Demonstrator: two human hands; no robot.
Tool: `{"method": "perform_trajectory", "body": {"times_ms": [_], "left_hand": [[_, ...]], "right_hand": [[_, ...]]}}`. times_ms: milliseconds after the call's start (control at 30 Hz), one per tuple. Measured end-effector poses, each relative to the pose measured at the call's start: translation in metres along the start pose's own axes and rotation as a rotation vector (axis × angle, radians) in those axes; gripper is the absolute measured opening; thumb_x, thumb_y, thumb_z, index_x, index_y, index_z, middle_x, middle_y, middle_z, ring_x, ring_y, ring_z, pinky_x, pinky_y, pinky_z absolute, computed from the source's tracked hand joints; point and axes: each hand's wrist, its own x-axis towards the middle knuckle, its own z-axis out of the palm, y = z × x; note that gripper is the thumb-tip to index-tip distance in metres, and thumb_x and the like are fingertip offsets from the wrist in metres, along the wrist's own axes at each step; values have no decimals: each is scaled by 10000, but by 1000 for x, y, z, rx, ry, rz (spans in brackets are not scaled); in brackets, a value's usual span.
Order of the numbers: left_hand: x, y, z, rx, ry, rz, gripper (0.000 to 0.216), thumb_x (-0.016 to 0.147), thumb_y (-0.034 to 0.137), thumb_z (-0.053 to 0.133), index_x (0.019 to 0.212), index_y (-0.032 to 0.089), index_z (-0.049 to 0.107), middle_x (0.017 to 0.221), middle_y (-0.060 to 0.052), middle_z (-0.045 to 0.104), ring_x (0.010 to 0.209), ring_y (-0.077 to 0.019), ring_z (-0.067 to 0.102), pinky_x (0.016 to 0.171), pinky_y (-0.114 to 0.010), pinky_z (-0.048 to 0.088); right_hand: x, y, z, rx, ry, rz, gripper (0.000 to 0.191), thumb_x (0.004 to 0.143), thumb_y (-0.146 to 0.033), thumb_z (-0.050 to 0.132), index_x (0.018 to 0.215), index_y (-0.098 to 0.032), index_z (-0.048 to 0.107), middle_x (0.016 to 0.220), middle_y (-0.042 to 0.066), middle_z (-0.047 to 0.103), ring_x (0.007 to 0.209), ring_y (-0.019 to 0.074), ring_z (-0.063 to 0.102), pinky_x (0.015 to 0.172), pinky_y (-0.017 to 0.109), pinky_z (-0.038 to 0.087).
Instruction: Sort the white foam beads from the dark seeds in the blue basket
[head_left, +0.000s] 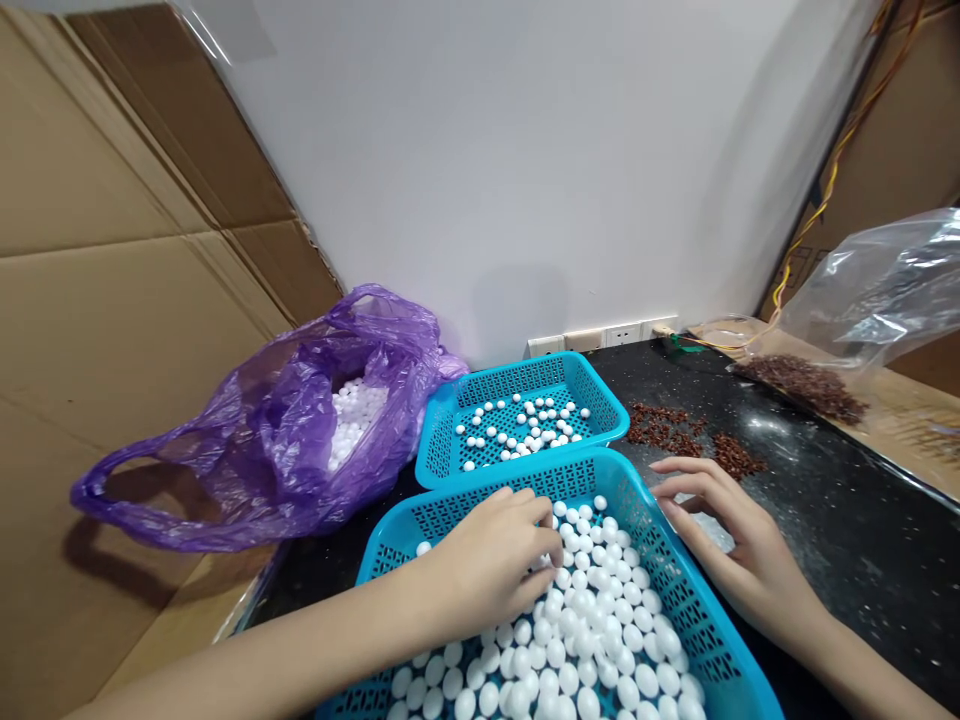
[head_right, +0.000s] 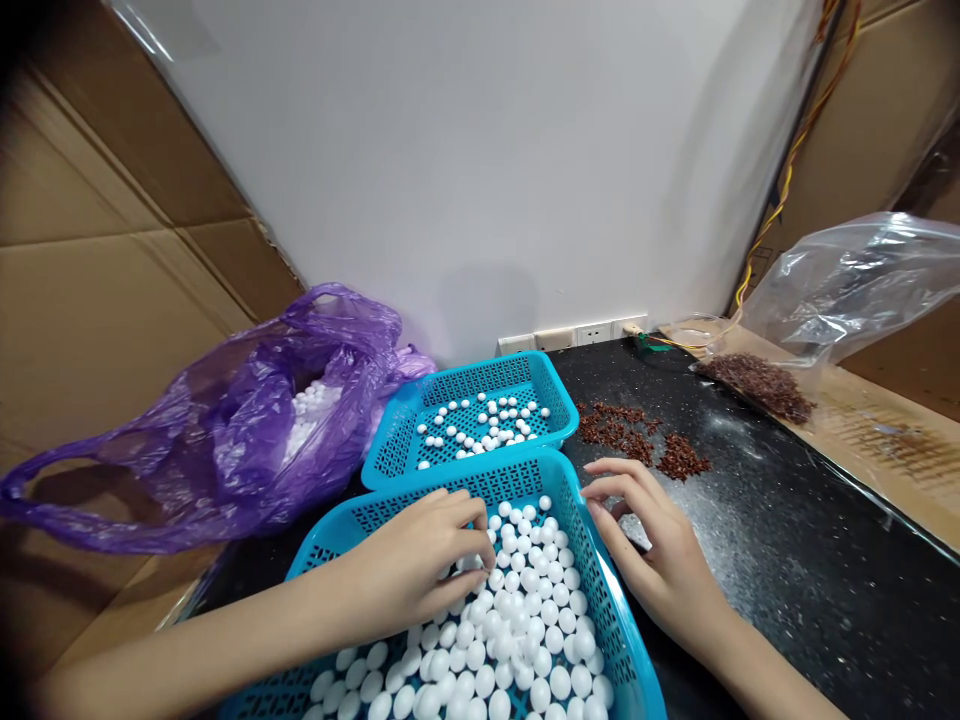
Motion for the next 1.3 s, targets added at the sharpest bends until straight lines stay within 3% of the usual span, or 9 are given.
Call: {"method": "perform_trajectory", "body": {"times_ms": [400,567,667,833,967,1033,1100,1200,1300], "left_hand": [[11,-7,21,-97,45,-37,125,676,249,641,766,182,696,734,-29,578,735,-202,557,681,-334,404],[-12,-4,-5,-104,115,-114,121,674,266,657,771,198,684,743,-7,571,737,-177,550,707,-318,416],[-43,-12,-32,-84,239,-260,94,726,281,617,769,220,675,752,-2,566,765,-171,546,709,-301,420],[-87,-68,-68,131,474,-537,195,781,387,569,803,220,668,824,-14,602,794,-186,570,740,-302,434],[-98,-130,-76,315,461,-791,219,811,298,535,944,166,648,953,-80,597,930,-277,579,856,-389,415],[-96,-153,-71,303,475,-808,286,838,175,477,1101,146,583,1115,-121,550,1065,-298,532,932,-420,381],[-90,-168,-62,242,441,-788,265,869,129,451,1107,135,567,1157,-129,534,1069,-265,534,947,-419,391],[-76,-181,-43,87,335,-722,239,901,268,527,1102,142,557,1113,-82,576,963,-199,582,837,-402,491],[-61,-191,-27,-62,314,-669,285,905,298,527,1147,148,538,1145,-87,564,969,-205,586,814,-395,511]], "right_hand": [[-1,1,0,-20,6,-5,107,924,-248,450,933,-232,555,1108,90,532,1004,226,561,730,333,511],[-4,5,-1,-99,49,-45,121,913,-290,456,931,-242,566,1084,92,563,1011,249,583,758,352,520],[-7,12,0,-108,46,-58,155,897,-334,469,927,-239,588,1083,94,586,1011,266,593,762,353,532],[-12,21,4,-85,19,3,204,889,-389,475,966,-241,592,1165,95,562,1059,277,573,764,343,546],[-14,27,6,-80,-5,27,232,890,-409,462,986,-243,594,1199,93,549,1102,290,551,804,362,541],[-14,32,7,-93,-5,15,238,888,-404,463,998,-242,600,1194,96,555,1106,298,553,829,377,538],[-15,39,9,-102,10,-4,228,882,-394,475,997,-246,605,1180,100,566,1094,303,566,825,376,547],[-15,50,13,-87,28,-17,198,870,-366,502,990,-260,618,1169,99,579,1058,293,596,756,319,580],[-14,56,16,-40,29,-32,195,862,-367,519,977,-265,638,1147,95,599,1024,276,621,692,268,593]]}}
